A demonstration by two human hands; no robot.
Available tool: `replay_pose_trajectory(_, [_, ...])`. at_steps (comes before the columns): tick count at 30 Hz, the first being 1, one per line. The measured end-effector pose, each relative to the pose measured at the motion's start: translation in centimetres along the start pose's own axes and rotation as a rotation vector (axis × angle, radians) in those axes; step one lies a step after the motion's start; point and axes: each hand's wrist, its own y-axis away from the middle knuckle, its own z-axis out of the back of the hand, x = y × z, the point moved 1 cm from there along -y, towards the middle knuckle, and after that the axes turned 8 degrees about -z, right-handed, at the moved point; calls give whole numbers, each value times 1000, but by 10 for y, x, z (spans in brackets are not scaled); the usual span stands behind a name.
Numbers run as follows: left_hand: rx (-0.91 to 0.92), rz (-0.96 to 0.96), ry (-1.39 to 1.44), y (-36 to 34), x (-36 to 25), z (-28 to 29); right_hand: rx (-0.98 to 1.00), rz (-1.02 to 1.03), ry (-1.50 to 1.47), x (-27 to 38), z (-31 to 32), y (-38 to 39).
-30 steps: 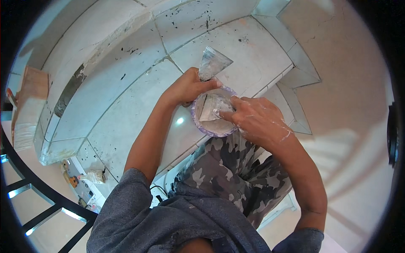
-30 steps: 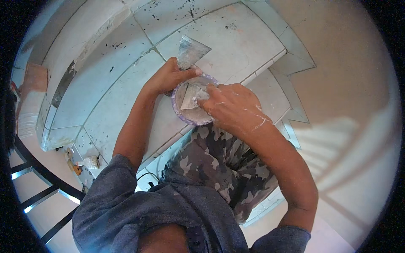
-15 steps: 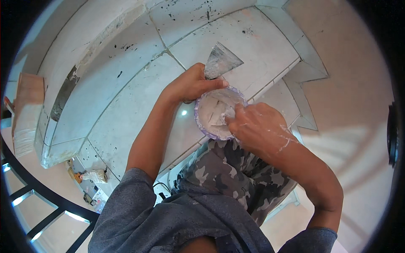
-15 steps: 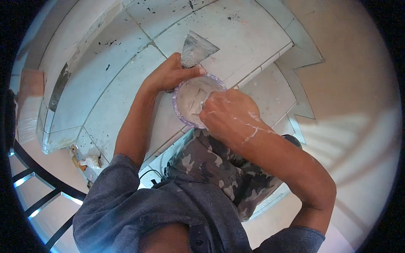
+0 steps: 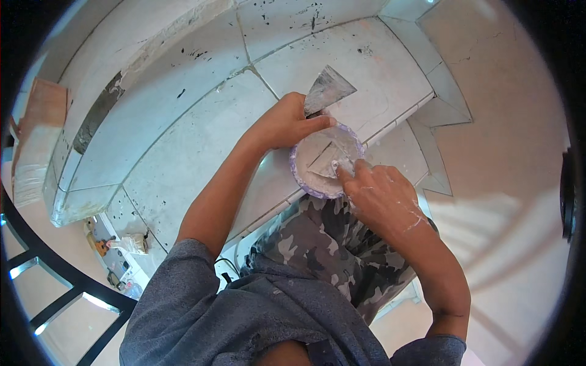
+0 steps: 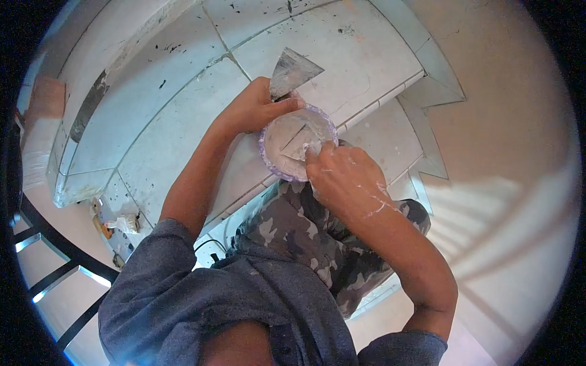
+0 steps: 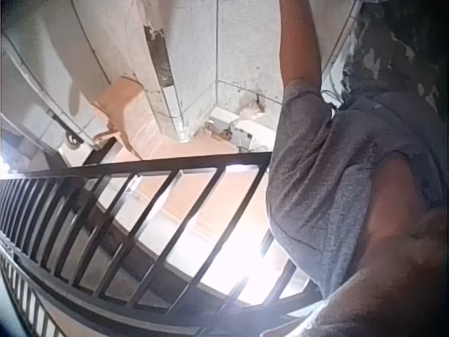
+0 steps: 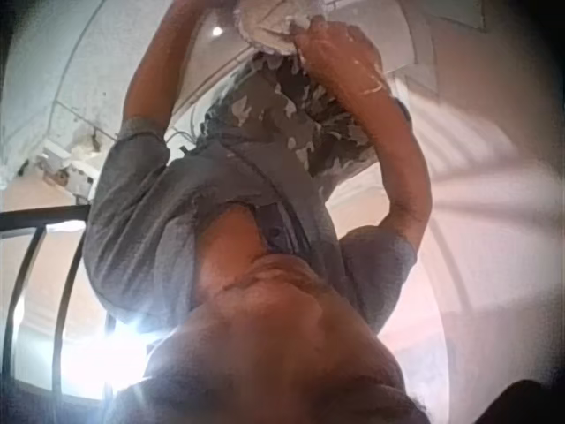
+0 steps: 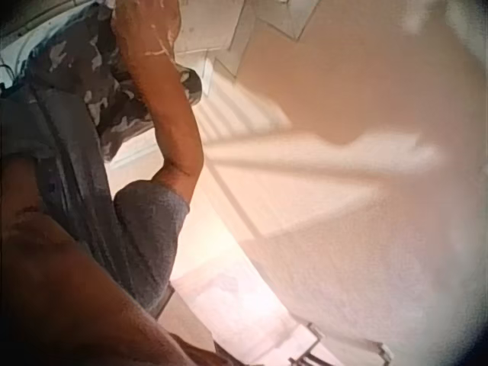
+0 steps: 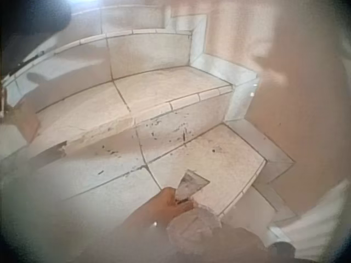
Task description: The person applies white grout to the joints between white tiles on a spiral staircase using a small trowel and a plastic bag. They scoop grout from a small bowl, spread it into the gaps, and smooth the surface repeatedly.
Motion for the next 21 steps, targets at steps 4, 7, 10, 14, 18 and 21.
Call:
replay_pose_trajectory(4, [6, 27, -92, 3, -12, -4, 33, 5, -49, -2, -5, 12])
replay_pose_trajectory(7, [-28, -25, -100, 5, -12, -7, -12, 7, -104, -6, -10, 20])
replay_pose_trajectory(10, [-51, -32, -146, 9, -21, -9, 32, -32, -171, -7, -7, 28])
replay_pose_trajectory(14, [-98, -65, -176, 11, -25, -14, 14, -2, -368, -18, -22, 30])
replay_pose_trajectory(18, [-103, -86, -149, 10, -32, -12, -140, -18, -491, -26, -32, 34])
replay_pose_trajectory(21, [-44, -37, -214, 8, -40, -10, -232, -115, -399, -24, -29, 32])
